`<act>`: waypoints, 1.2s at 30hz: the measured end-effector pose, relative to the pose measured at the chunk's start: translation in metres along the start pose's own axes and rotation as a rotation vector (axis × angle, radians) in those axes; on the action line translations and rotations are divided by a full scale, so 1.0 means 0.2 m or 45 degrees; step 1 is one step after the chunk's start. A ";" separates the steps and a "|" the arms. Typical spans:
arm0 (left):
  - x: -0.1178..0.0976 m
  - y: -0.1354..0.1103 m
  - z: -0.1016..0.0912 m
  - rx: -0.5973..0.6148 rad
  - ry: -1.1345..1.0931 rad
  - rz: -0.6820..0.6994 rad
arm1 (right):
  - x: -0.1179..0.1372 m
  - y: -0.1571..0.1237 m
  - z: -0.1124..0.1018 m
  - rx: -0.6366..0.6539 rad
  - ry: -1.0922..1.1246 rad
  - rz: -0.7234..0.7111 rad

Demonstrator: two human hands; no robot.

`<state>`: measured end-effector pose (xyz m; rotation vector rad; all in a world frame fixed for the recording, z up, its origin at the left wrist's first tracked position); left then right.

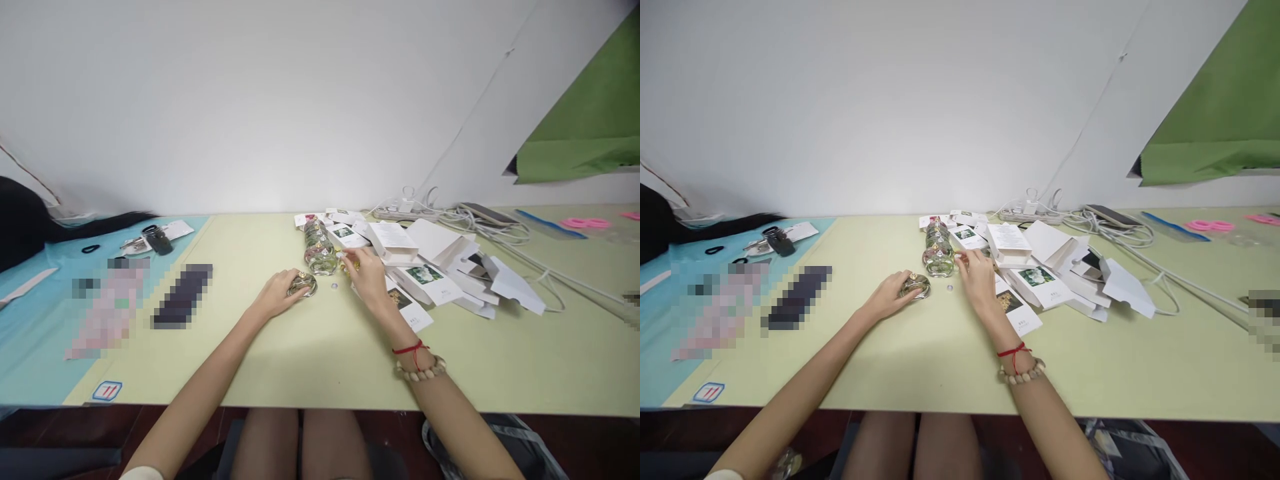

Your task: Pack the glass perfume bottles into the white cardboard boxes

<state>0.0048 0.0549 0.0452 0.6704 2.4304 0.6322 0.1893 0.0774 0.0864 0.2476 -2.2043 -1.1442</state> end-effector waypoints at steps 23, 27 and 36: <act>-0.06 -0.01 0.02 0.009 -0.073 0.093 | 0.23 -0.18 0.24 0.411 1.250 0.624; -0.06 -0.01 0.02 0.018 -0.110 0.100 | 0.25 -0.18 0.23 0.386 1.232 0.565; -0.06 -0.01 0.03 0.020 -0.144 0.068 | 0.23 -0.18 0.25 0.384 1.096 0.513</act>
Point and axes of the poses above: each hand's wrist, its own y-axis towards the middle knuckle, its own z-axis out of the palm, x = y × z, the point moved 9 cm from there along y, towards the middle knuckle, and after that the axes turned 13 degrees about -x, right-handed, at the moved point
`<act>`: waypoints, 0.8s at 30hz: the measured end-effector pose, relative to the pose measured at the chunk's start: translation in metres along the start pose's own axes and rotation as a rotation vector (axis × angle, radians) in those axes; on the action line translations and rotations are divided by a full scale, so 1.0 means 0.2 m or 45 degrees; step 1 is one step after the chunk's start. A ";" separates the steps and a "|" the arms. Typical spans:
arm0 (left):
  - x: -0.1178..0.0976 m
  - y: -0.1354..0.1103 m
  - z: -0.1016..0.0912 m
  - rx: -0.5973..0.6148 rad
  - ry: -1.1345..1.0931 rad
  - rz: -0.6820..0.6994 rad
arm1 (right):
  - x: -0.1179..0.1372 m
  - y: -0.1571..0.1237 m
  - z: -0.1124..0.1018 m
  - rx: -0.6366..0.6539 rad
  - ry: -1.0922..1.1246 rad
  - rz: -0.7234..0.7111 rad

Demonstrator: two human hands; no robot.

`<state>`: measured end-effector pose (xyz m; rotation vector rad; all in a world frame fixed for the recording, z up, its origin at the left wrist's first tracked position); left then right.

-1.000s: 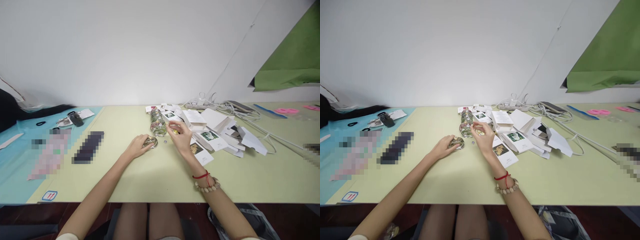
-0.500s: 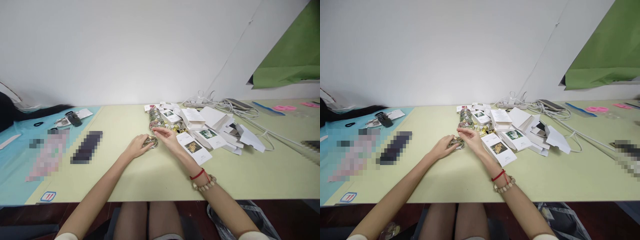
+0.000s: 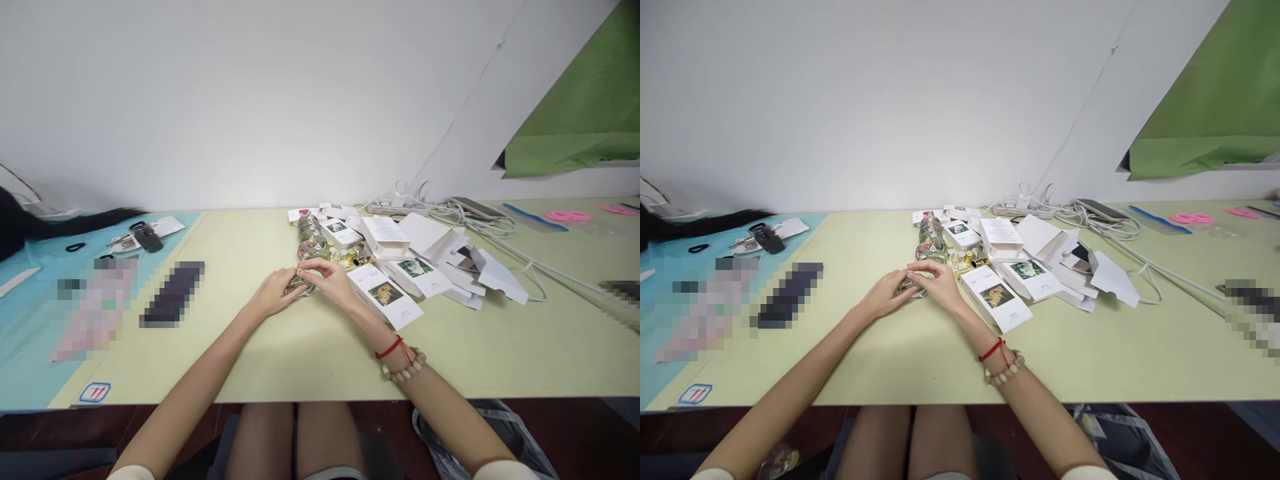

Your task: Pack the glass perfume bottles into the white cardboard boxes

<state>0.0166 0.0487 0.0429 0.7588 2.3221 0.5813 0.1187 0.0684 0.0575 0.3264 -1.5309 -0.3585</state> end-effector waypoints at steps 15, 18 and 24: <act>0.00 0.00 -0.01 0.006 -0.053 -0.044 | 0.00 -0.01 0.03 0.062 0.026 0.089; 0.00 0.00 -0.01 0.004 -0.058 -0.051 | 0.00 -0.02 0.03 0.076 0.007 0.101; 0.00 0.00 0.00 0.010 -0.042 -0.038 | 0.01 -0.01 -0.01 0.023 -0.126 0.039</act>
Point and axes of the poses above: each hand's wrist, its own y-axis towards the middle knuckle, its own z-axis out of the palm, x = y × z, the point moved 9 cm from there along y, towards the middle knuckle, and after that the axes turned 13 degrees about -x, right-handed, at the moved point
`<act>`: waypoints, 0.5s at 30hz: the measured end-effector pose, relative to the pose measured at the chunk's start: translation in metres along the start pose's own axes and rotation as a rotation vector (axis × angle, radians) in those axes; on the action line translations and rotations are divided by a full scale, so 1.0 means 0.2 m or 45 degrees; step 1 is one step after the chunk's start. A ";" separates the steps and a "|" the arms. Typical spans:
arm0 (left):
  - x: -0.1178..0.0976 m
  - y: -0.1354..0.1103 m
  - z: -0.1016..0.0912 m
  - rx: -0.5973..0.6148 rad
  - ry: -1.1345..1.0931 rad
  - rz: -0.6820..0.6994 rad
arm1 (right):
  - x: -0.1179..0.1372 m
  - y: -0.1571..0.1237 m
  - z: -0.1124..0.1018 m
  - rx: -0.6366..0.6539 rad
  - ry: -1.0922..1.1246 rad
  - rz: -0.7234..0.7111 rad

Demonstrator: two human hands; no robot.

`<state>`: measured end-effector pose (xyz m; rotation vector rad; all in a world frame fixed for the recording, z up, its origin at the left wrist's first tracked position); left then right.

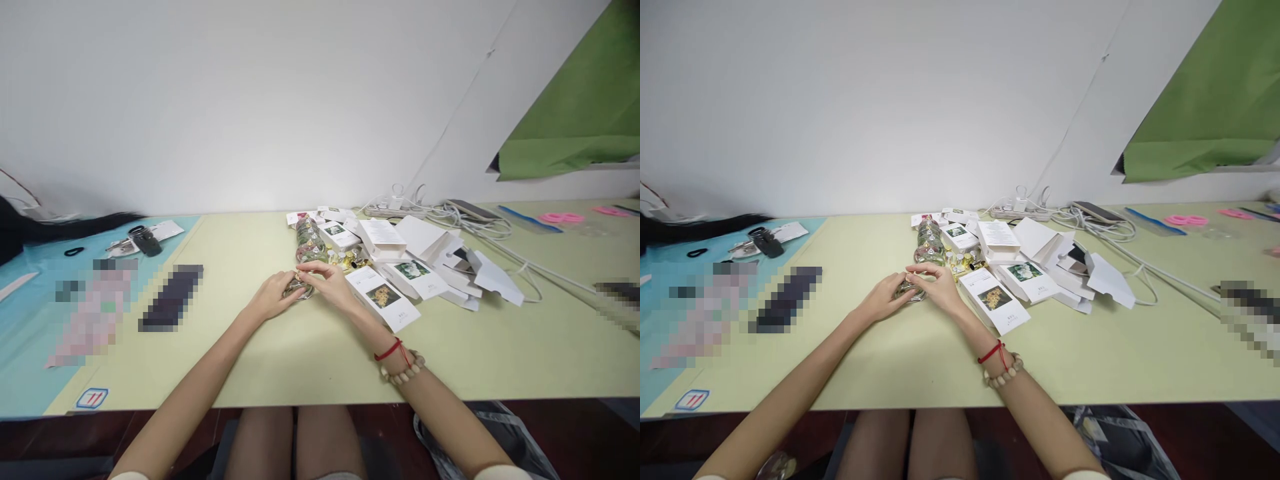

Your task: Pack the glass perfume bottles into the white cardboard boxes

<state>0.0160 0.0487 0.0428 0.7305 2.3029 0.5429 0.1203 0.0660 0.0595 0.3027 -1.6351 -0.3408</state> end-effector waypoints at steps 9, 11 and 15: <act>0.00 0.00 0.00 -0.011 0.017 0.029 | 0.05 -0.01 0.03 -0.028 -0.049 -0.184; -0.01 0.00 0.01 -0.003 0.013 0.033 | 0.04 -0.01 0.02 -0.059 -0.083 -0.184; -0.01 0.00 0.01 0.006 0.018 0.033 | 0.01 -0.01 0.03 -0.024 -0.093 -0.103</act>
Point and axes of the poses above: each hand's wrist, its own y-axis towards the middle knuckle, its own z-axis out of the palm, x = y × z, the point moved 9 cm from there along y, towards the middle knuckle, and after that the axes turned 13 degrees about -x, right-handed, at the moved point
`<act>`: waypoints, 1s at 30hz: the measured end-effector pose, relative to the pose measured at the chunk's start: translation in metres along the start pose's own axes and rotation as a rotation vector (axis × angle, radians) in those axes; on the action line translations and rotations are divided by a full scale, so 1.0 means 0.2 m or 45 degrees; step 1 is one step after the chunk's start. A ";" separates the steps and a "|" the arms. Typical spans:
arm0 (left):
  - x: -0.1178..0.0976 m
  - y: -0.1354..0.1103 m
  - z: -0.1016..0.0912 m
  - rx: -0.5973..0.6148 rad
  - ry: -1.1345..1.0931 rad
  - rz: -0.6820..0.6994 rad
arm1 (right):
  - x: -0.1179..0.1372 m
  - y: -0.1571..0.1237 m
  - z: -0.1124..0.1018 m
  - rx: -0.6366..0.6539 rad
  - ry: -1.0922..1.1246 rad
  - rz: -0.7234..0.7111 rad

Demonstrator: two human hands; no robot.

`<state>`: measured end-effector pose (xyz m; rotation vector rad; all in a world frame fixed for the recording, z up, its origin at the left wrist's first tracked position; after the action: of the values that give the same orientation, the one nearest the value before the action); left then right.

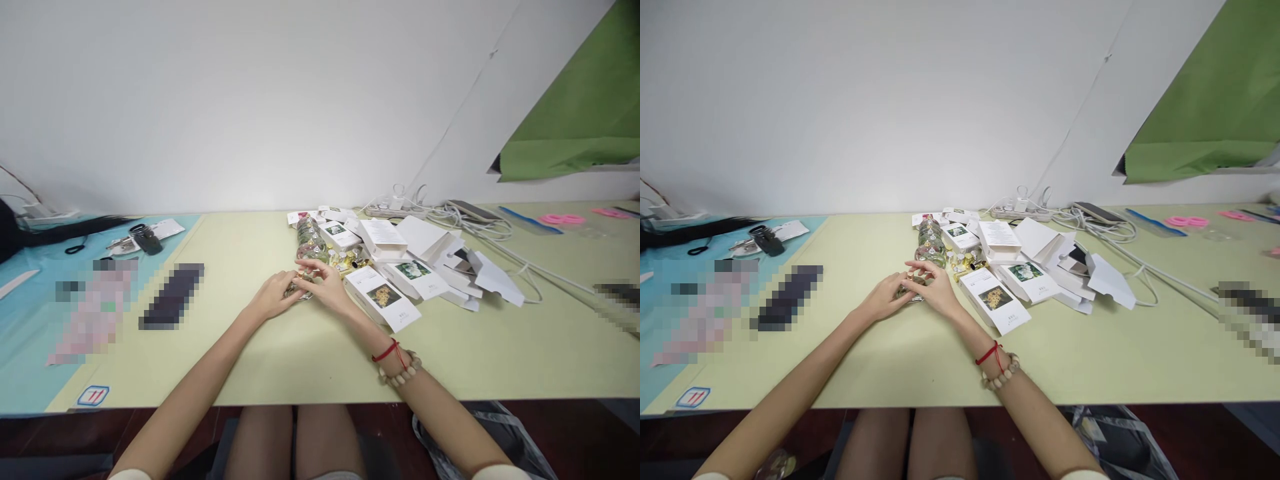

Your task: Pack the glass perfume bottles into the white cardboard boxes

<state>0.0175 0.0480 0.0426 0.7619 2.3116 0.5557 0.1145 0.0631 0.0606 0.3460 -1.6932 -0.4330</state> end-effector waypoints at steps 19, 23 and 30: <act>0.00 0.00 0.01 -0.013 -0.001 0.010 | -0.05 0.00 0.01 -0.011 0.096 0.101; 0.00 0.00 0.01 0.001 -0.004 0.003 | -0.06 0.00 0.01 -0.016 0.135 0.126; 0.00 0.00 0.00 0.021 0.012 -0.010 | -0.06 -0.01 0.01 -0.001 0.167 0.144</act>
<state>0.0185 0.0480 0.0423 0.7591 2.3292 0.5387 0.1136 0.0675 0.0493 0.2704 -1.5755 -0.3207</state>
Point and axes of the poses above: each hand's wrist, its own y-axis towards the middle knuckle, its own z-axis out of the palm, x = y × z, the point moved 9 cm from there along y, towards the middle knuckle, and after that the axes turned 13 degrees about -x, right-handed, at the moved point
